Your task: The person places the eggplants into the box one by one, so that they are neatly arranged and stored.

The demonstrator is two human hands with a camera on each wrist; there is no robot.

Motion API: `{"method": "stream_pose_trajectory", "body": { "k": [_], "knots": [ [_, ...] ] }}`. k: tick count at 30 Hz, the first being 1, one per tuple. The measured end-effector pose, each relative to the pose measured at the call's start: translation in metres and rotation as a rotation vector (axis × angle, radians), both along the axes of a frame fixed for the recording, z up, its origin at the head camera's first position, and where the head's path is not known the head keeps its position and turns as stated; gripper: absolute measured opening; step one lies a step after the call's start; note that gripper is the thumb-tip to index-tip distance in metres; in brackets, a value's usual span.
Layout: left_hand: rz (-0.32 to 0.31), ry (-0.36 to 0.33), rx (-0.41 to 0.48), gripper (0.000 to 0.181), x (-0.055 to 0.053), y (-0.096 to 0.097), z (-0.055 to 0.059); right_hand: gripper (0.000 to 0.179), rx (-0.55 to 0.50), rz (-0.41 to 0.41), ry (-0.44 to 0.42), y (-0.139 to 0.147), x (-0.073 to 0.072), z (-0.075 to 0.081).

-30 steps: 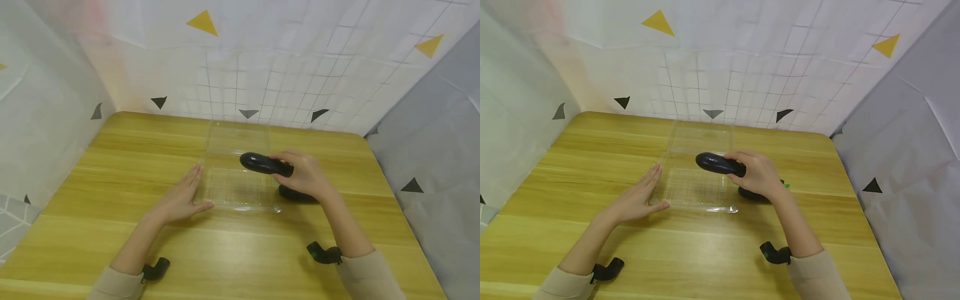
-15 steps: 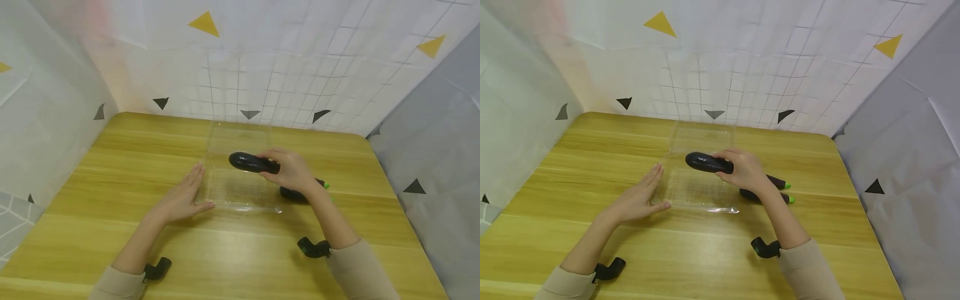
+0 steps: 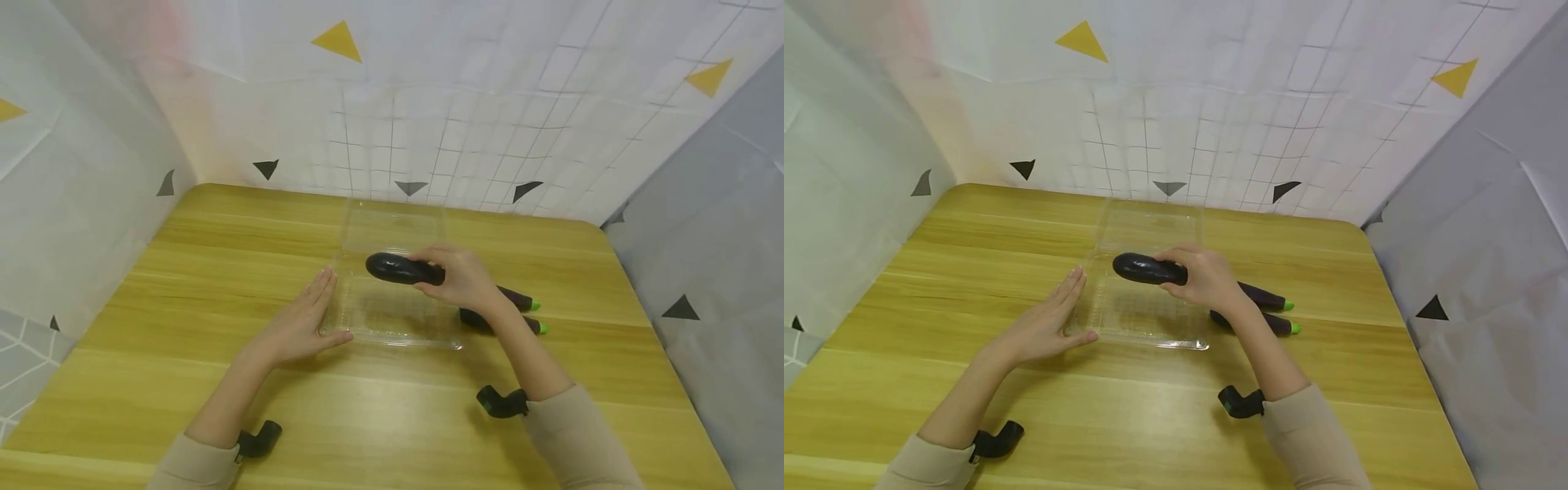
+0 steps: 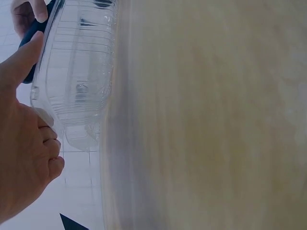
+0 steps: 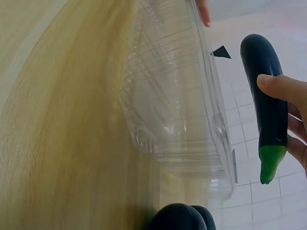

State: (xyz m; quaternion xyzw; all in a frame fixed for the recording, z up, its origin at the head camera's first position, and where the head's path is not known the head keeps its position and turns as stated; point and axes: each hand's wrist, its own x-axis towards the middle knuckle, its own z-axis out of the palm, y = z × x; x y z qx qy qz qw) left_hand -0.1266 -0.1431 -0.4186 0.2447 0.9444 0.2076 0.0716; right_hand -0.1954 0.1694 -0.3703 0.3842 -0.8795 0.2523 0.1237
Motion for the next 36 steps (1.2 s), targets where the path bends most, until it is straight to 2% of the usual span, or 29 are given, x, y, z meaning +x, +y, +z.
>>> {"method": "stream_pose_trajectory", "body": {
  "k": [10, 22, 27, 36],
  "knots": [
    [0.003, 0.004, 0.001, 0.110, -0.002, 0.000, -0.002, 0.045, 0.029, 0.002, 0.013, -0.016, -0.009, -0.010],
    [0.005, 0.012, -0.007, 0.110, -0.003, -0.001, -0.004, 0.047, 0.051, 0.009, 0.002, -0.030, -0.021, -0.035],
    [0.000, 0.019, -0.013, 0.108, -0.002, -0.001, -0.003, 0.048, 0.118, -0.036, -0.034, -0.033, -0.022, -0.044],
    [-0.005, 0.009, 0.003, 0.107, -0.002, 0.000, -0.001, 0.048, 0.217, -0.135, -0.103, -0.032, -0.017, -0.048]
  ]
}}
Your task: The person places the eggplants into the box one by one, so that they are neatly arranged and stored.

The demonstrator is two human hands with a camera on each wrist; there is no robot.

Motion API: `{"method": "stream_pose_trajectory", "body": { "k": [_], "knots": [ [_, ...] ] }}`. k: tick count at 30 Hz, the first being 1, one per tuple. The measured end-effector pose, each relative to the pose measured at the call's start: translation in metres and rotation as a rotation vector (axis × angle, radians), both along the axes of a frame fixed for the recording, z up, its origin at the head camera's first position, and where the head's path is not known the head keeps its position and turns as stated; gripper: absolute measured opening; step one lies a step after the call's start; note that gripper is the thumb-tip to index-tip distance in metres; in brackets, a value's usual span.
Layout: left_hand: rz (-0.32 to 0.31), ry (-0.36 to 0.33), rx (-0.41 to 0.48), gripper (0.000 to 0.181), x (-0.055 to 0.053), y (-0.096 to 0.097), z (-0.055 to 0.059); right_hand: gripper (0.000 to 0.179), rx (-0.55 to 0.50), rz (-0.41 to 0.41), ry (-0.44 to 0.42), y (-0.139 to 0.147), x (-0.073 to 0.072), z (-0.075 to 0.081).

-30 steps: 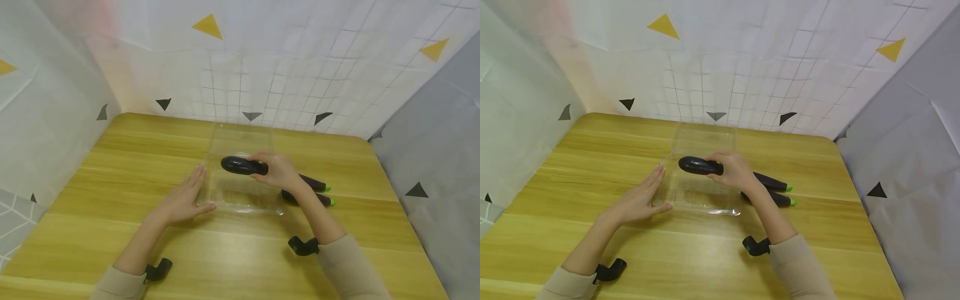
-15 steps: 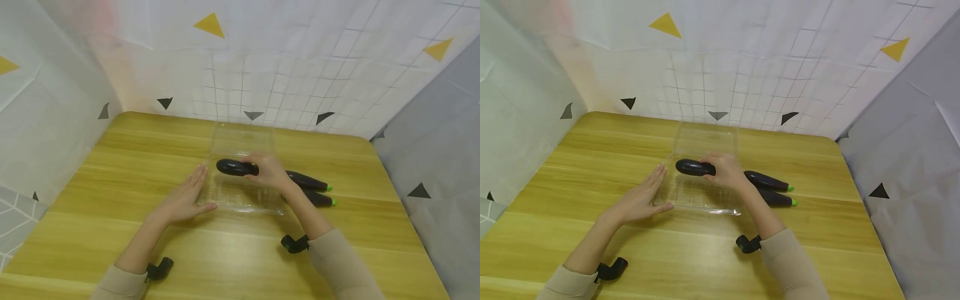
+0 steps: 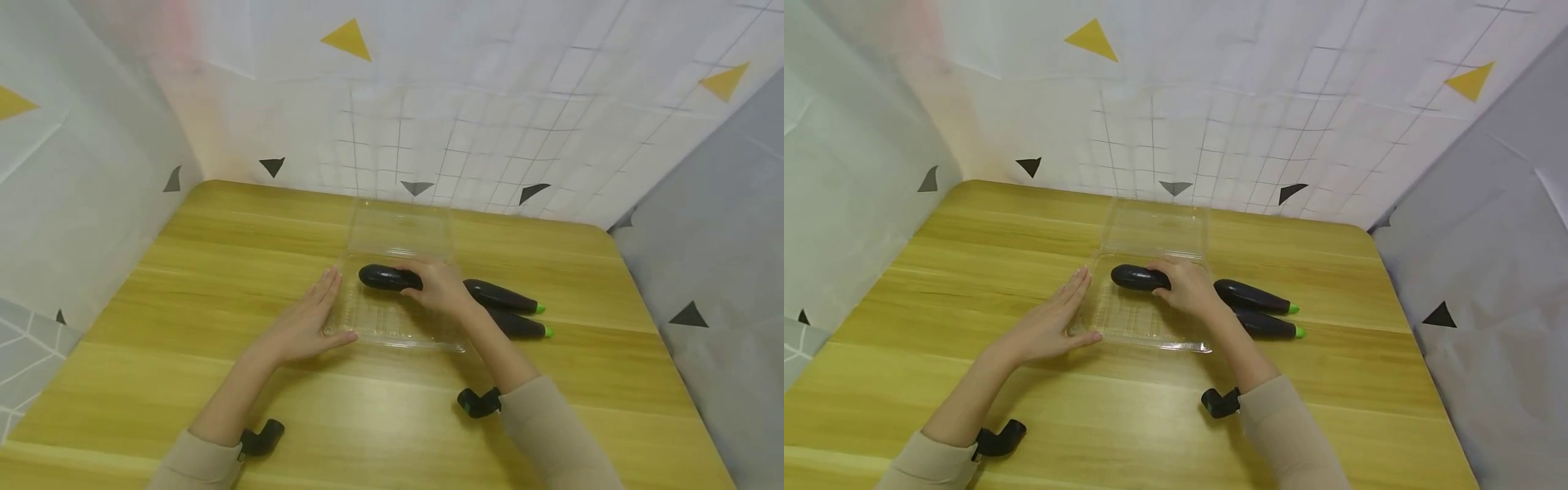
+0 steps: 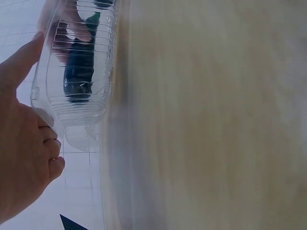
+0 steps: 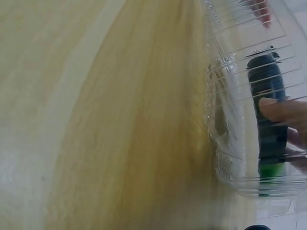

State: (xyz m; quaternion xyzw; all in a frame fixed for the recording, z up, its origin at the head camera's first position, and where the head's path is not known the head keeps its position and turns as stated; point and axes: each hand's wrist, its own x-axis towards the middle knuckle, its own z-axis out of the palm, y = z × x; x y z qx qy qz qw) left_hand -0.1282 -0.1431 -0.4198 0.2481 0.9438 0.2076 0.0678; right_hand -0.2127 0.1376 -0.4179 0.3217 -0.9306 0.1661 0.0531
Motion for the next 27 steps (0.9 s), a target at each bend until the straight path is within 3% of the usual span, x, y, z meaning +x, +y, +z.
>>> {"method": "stream_pose_trajectory", "body": {
  "k": [13, 27],
  "knots": [
    [0.011, -0.011, -0.007, 0.106, 0.0003, 0.0011, 0.0003, 0.050, 0.087, -0.007, -0.005, -0.0049, -0.0012, -0.0037],
    [0.017, -0.022, -0.006, 0.107, 0.0012, 0.0015, 0.0016, 0.055, 0.052, -0.001, -0.004, 0.0020, 0.0076, 0.0007]
  ]
}}
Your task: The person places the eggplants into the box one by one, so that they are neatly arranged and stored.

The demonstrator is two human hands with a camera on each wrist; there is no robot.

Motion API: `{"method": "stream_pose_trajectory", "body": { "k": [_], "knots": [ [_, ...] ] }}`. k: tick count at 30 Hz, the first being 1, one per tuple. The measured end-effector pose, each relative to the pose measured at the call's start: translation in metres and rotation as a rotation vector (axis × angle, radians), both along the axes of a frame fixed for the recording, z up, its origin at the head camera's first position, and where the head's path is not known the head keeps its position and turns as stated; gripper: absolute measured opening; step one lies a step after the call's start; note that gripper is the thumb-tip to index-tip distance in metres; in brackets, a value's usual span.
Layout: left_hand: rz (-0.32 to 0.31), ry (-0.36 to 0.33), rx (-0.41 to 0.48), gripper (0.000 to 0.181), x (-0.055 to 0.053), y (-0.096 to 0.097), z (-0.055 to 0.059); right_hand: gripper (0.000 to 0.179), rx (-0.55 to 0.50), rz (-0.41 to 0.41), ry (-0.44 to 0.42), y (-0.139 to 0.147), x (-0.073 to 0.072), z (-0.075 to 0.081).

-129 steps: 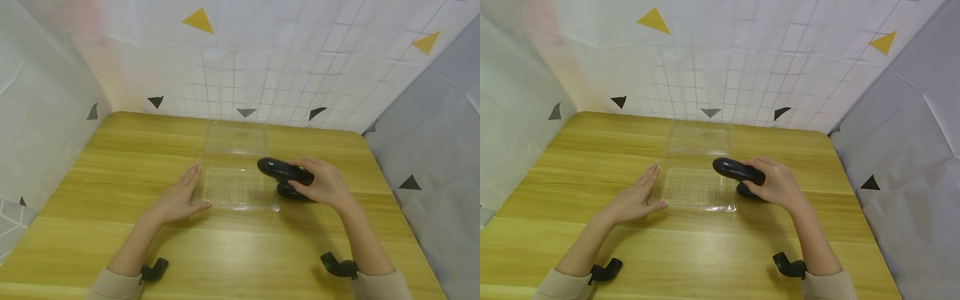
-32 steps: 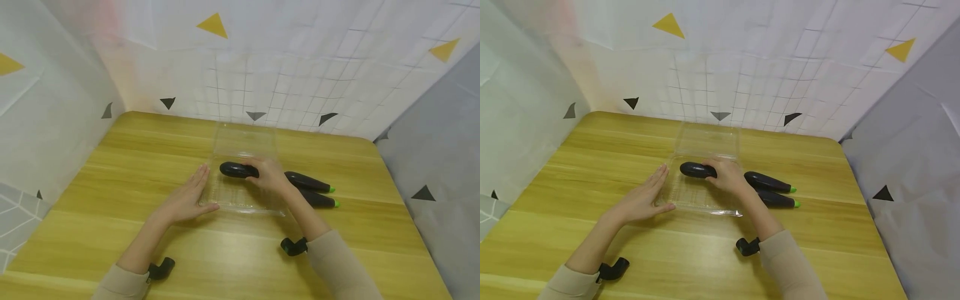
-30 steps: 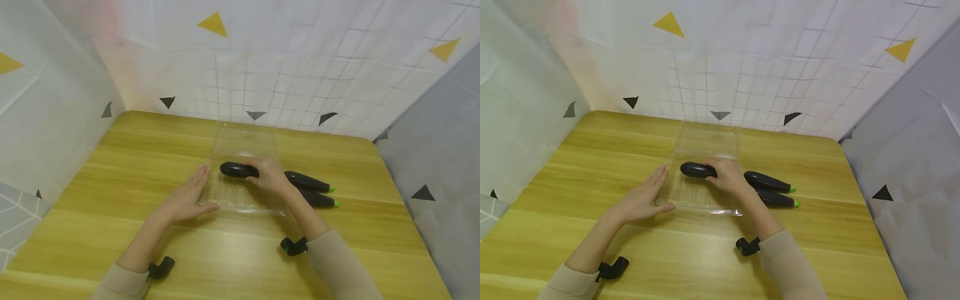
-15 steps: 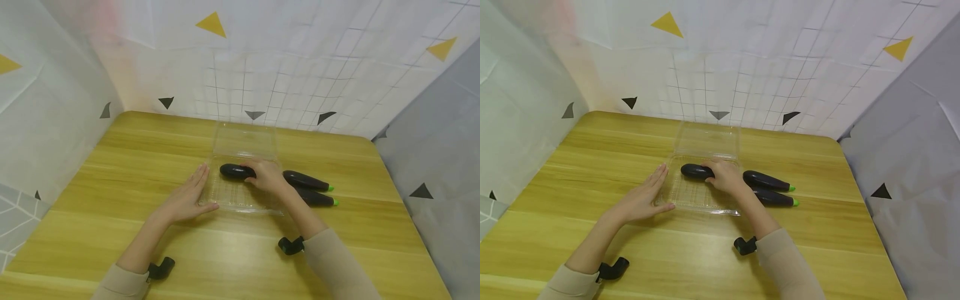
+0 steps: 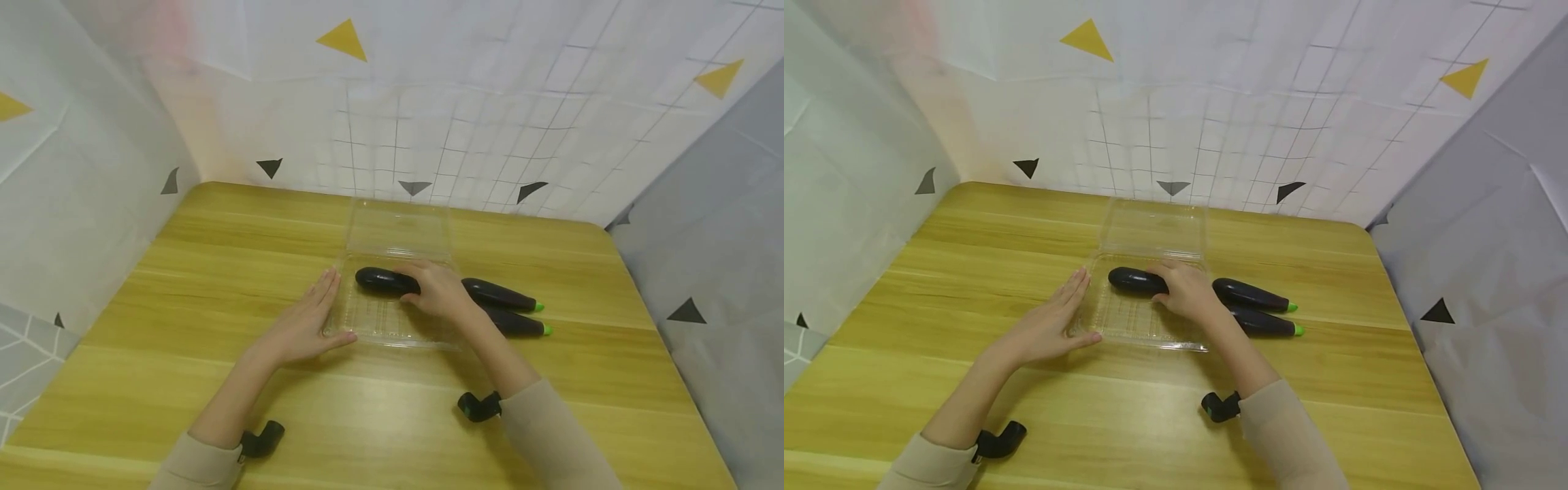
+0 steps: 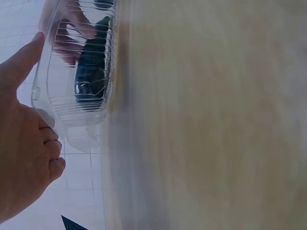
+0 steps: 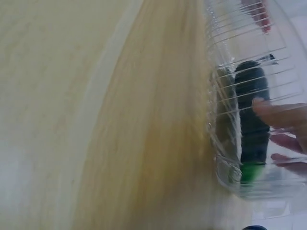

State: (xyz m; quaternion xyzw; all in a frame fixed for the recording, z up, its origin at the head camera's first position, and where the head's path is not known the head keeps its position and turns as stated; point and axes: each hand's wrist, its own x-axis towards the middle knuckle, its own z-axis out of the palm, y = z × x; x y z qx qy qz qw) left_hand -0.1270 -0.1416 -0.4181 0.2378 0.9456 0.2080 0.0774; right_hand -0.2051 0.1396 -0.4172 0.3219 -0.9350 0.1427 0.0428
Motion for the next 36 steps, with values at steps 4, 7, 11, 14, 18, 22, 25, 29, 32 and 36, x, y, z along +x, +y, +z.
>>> {"method": "stream_pose_trajectory", "body": {
  "k": [4, 7, 11, 14, 18, 22, 25, 29, 32, 36],
  "knots": [
    [0.001, -0.003, -0.003, 0.108, 0.000, 0.000, 0.000, 0.055, -0.076, 0.001, -0.003, 0.006, 0.006, 0.006],
    [0.002, -0.004, -0.008, 0.108, 0.000, 0.000, 0.000, 0.056, -0.167, 0.010, -0.036, 0.011, 0.011, 0.012],
    [0.002, 0.001, -0.012, 0.108, 0.000, 0.000, 0.001, 0.054, -0.337, 0.044, -0.107, 0.021, 0.017, 0.019],
    [-0.001, 0.007, -0.011, 0.108, 0.000, 0.000, 0.001, 0.055, -0.443, 0.089, -0.142, 0.029, 0.019, 0.021],
    [-0.005, 0.010, -0.008, 0.109, 0.000, 0.000, 0.001, 0.055, -0.509, 0.134, -0.140, 0.036, 0.023, 0.023],
    [-0.007, 0.008, 0.000, 0.108, 0.000, 0.000, -0.001, 0.055, -0.533, 0.158, -0.105, 0.042, 0.027, 0.026],
    [-0.010, 0.009, 0.006, 0.107, 0.001, 0.000, -0.003, 0.055, -0.531, 0.163, -0.075, 0.045, 0.032, 0.030],
    [-0.011, 0.014, 0.004, 0.107, 0.001, -0.001, -0.003, 0.056, -0.530, 0.164, -0.052, 0.050, 0.036, 0.035],
    [-0.007, 0.014, -0.001, 0.106, 0.001, -0.001, -0.002, 0.055, -0.534, 0.163, -0.053, 0.055, 0.037, 0.038],
    [-0.004, 0.015, 0.000, 0.106, 0.001, 0.000, -0.001, 0.053, -0.546, 0.141, -0.066, 0.062, 0.038, 0.039]
  ]
}}
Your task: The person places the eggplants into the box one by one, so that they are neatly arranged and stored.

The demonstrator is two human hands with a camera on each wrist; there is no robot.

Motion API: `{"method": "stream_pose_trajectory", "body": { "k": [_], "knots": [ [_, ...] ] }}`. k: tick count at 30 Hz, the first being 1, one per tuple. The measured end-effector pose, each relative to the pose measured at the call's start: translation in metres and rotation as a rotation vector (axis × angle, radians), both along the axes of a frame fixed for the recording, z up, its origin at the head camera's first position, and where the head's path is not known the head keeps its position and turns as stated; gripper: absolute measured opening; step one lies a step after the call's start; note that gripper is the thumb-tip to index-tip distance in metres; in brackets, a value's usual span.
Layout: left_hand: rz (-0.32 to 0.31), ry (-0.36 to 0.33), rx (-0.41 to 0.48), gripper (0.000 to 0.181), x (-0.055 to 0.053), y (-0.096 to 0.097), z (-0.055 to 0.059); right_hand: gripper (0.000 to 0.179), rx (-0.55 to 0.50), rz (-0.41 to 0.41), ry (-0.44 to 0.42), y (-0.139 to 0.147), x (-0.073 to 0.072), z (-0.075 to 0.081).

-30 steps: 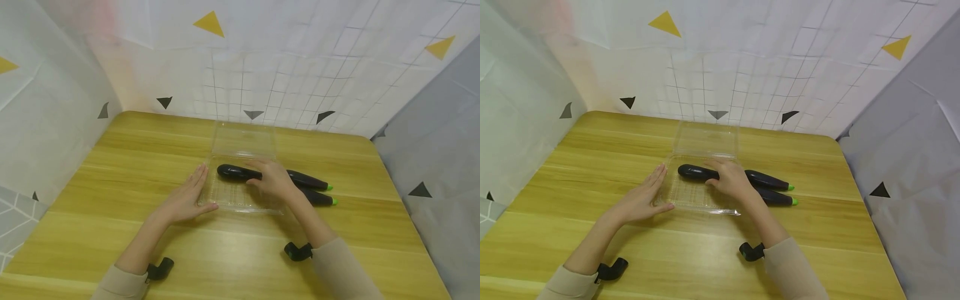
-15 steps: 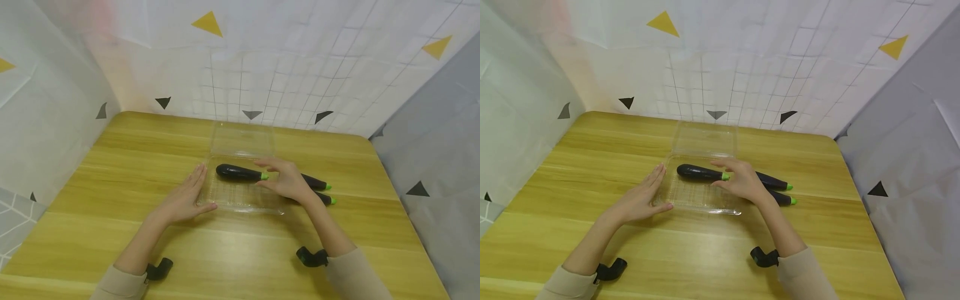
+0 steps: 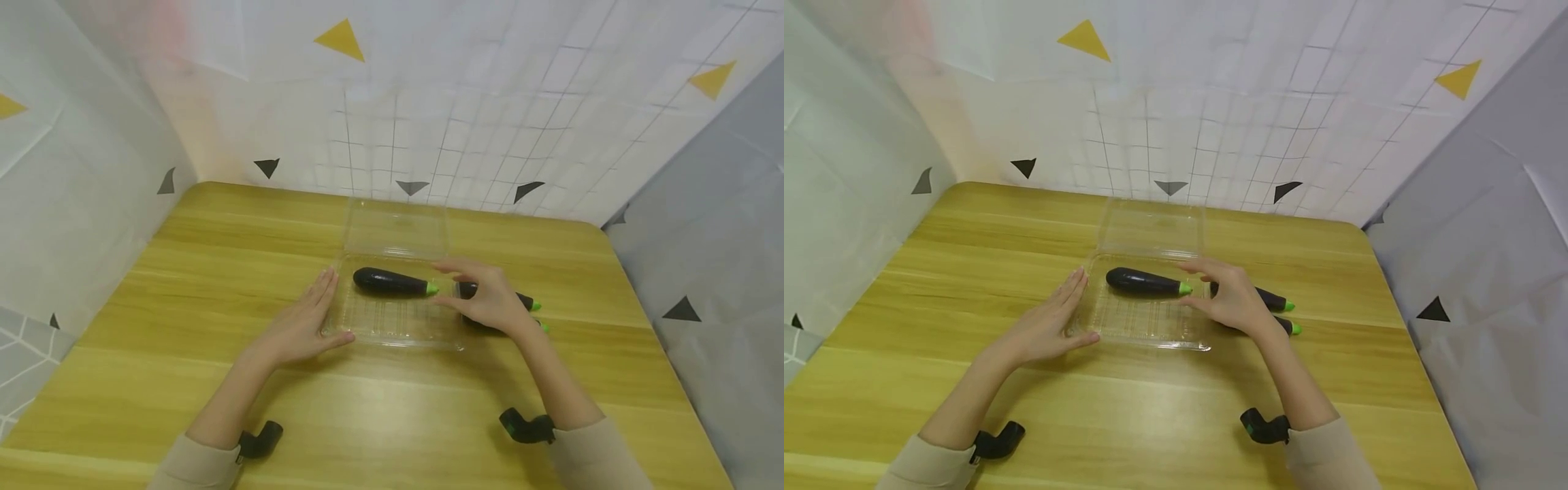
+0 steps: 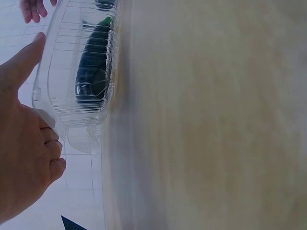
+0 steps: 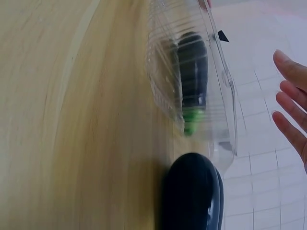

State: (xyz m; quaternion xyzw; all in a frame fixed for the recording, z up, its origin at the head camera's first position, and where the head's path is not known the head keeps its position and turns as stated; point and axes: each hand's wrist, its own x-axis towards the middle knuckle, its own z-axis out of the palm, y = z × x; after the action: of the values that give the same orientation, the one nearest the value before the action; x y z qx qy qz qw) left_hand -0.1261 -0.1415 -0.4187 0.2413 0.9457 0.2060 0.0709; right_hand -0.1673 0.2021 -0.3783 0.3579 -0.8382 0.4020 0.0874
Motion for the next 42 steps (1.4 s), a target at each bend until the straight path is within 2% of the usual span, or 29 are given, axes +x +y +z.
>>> {"method": "stream_pose_trajectory", "body": {
  "k": [7, 14, 17, 24, 34, 42],
  "knots": [
    [0.000, -0.008, -0.003, 0.106, 0.000, 0.000, 0.000, 0.055, 0.007, -0.055, -0.016, 0.011, 0.005, 0.002],
    [0.006, -0.015, 0.007, 0.105, -0.001, 0.001, 0.001, 0.054, 0.009, -0.054, 0.053, 0.009, 0.019, 0.025],
    [0.004, -0.010, 0.009, 0.105, -0.001, 0.001, 0.001, 0.055, 0.002, -0.043, 0.062, 0.012, 0.022, 0.029],
    [-0.006, 0.002, 0.013, 0.107, 0.000, 0.000, 0.000, 0.056, 0.001, -0.046, 0.074, 0.020, 0.025, 0.026],
    [0.000, -0.010, 0.014, 0.108, 0.001, 0.000, 0.000, 0.058, -0.040, -0.033, 0.029, 0.029, 0.026, 0.025],
    [0.003, -0.001, 0.013, 0.106, 0.001, 0.001, 0.000, 0.059, -0.031, -0.051, 0.052, 0.037, 0.027, 0.026]
  ]
}}
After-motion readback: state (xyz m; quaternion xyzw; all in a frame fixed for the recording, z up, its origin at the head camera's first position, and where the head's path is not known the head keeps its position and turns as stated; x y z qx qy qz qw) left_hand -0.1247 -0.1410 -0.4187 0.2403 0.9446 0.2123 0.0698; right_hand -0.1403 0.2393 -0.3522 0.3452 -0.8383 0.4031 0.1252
